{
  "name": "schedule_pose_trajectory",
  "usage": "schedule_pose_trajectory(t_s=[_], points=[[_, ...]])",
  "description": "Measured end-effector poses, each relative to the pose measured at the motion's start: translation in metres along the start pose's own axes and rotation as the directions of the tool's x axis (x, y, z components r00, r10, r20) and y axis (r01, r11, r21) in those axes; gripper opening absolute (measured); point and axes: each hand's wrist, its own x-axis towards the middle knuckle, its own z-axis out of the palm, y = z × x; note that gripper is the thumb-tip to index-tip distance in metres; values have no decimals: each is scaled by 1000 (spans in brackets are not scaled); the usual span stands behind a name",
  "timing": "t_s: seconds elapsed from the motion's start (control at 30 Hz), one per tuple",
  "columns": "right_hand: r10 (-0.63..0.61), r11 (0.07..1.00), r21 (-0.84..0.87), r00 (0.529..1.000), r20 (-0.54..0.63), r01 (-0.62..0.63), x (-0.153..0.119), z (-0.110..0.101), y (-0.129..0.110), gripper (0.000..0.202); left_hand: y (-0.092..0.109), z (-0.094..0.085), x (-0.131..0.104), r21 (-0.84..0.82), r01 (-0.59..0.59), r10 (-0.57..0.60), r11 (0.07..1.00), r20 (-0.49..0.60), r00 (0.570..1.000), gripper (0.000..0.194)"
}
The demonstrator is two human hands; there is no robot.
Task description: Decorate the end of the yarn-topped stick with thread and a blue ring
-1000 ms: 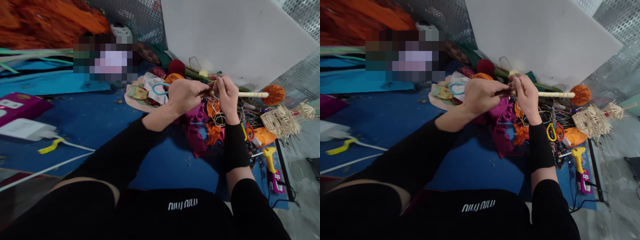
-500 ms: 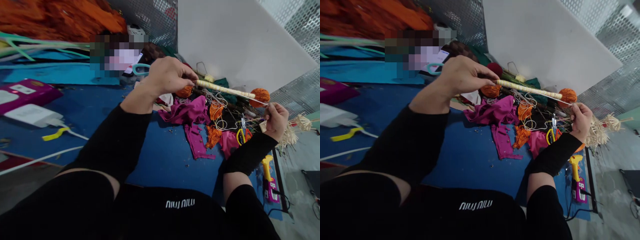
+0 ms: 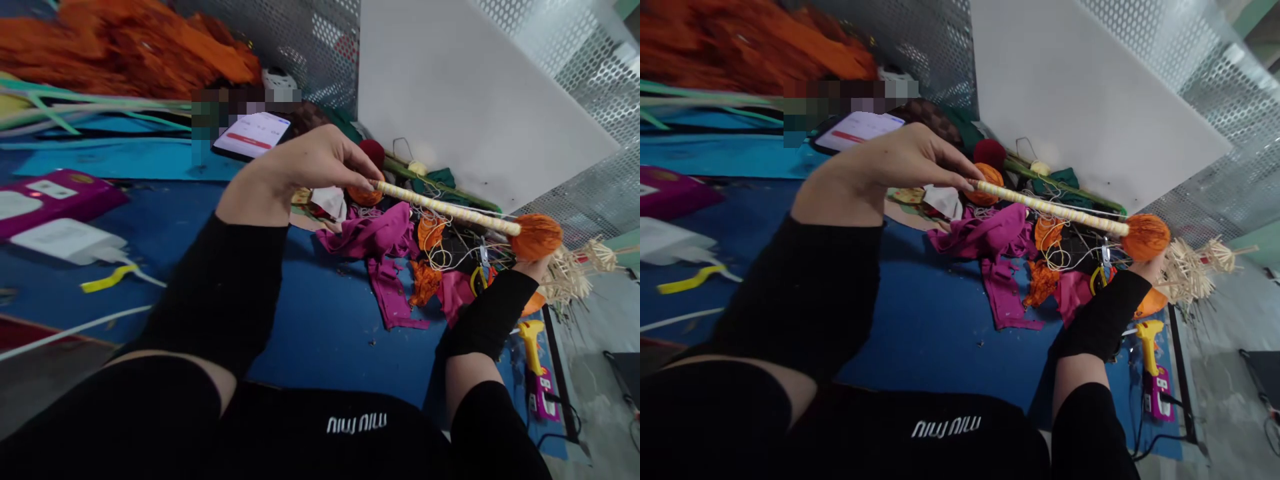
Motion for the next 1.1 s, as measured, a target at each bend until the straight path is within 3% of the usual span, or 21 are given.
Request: schedule_pose_trajectory(t_s=[0.13,0.23,0.3,0.37,0.43,0.53,0.6,0.67,0.77,0.83,0.9,0.97,1.1], points=[[-4,960,-280,994,-107,-27,-2,21,-5,17,3,17,5,-158,-32,29,987,-21,999,33],[-260,810,-573,952,-165,122,-13,35,-25,21,11,34,9,-304,-20,-12,953,-101,995,29],[-436,724,-621,897,-76,300,-26,49,-40,24,17,43,9,-376,-38,-20,926,-149,989,27],[-517,738,-451,850,99,502,-46,70,-51,26,22,49,8,-417,-67,-9,907,-177,984,25],[-542,774,-189,786,298,605,-70,98,-57,28,26,53,7,-444,-82,-8,892,-197,980,22],[-519,833,126,683,514,538,-106,139,-57,33,30,56,7,-472,-75,-19,878,-191,981,16],[-478,865,203,629,613,459,-123,152,-57,27,32,57,8,-488,-66,-29,870,-185,982,13],[-454,881,199,646,613,430,-132,152,-60,30,32,57,10,-507,-58,-45,860,-189,981,12],[-581,814,273,712,394,513,-137,143,-67,38,32,59,12,-540,-43,-68,841,-183,981,12],[-683,717,420,680,265,556,-140,142,-70,36,30,63,14,-559,-50,-68,827,-187,980,11],[-729,645,561,638,247,520,-143,146,-69,39,26,70,18,-567,-85,-35,820,-198,980,11],[-727,635,619,629,277,462,-147,153,-67,45,22,78,23,-547,-135,14,826,-219,976,14],[-642,721,518,724,252,460,-154,157,-67,53,13,93,29,-383,-164,51,909,-288,956,20]])
